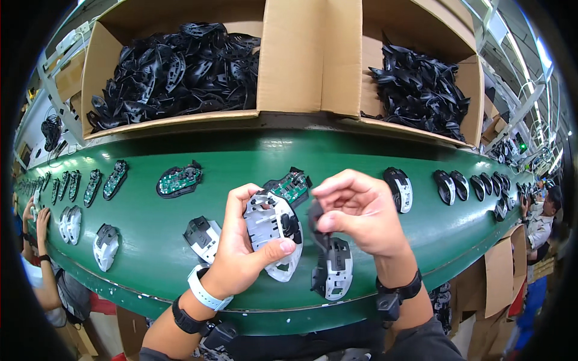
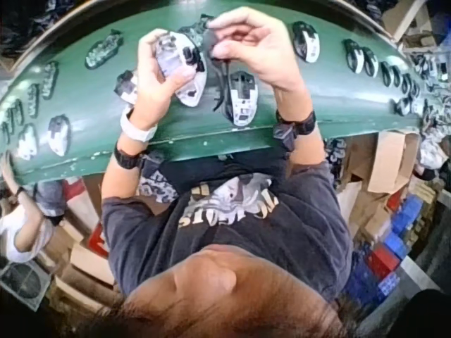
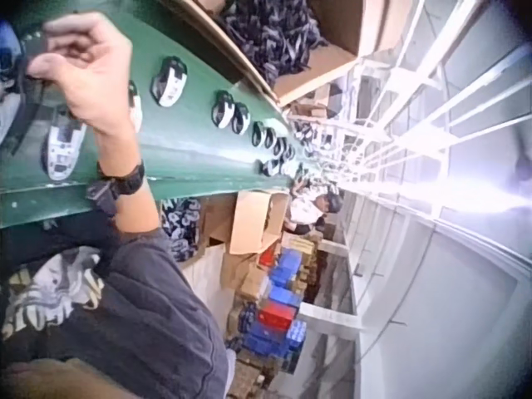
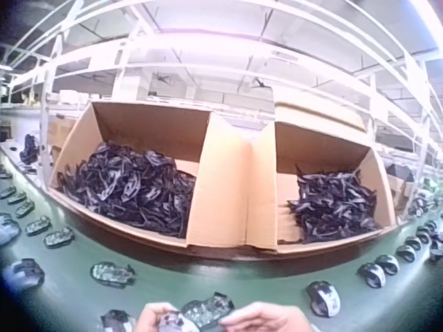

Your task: The person assembles computer mice on a green workbench. They pick up white mouse shells and black internal components, fit them together, and place the completed units on the table. The person also retrieves black plastic parts from a cardboard box and handles small white components from a separate container.

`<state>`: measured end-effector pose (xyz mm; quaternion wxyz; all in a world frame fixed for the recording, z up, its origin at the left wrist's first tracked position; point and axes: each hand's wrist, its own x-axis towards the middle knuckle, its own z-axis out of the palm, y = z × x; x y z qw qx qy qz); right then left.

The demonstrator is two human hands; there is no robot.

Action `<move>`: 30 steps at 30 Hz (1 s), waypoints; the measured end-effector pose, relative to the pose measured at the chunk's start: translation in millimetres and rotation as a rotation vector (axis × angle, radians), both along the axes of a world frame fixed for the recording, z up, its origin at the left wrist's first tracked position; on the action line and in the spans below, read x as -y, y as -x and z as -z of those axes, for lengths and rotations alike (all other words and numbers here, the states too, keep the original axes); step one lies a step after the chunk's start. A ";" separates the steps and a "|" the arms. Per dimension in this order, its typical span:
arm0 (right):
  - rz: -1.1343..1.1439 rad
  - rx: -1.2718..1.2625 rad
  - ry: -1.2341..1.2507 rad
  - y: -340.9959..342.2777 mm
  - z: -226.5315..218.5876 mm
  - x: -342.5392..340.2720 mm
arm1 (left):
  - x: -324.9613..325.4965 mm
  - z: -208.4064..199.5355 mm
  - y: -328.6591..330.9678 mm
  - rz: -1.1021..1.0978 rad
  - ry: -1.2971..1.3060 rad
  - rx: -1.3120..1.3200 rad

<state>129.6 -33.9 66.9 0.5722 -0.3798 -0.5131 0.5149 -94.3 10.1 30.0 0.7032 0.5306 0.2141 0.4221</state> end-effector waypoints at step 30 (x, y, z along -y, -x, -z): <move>0.121 0.409 -0.250 6.6 1.6 48.0 | 37.3 -26.9 -16.2 -0.328 -0.270 -0.066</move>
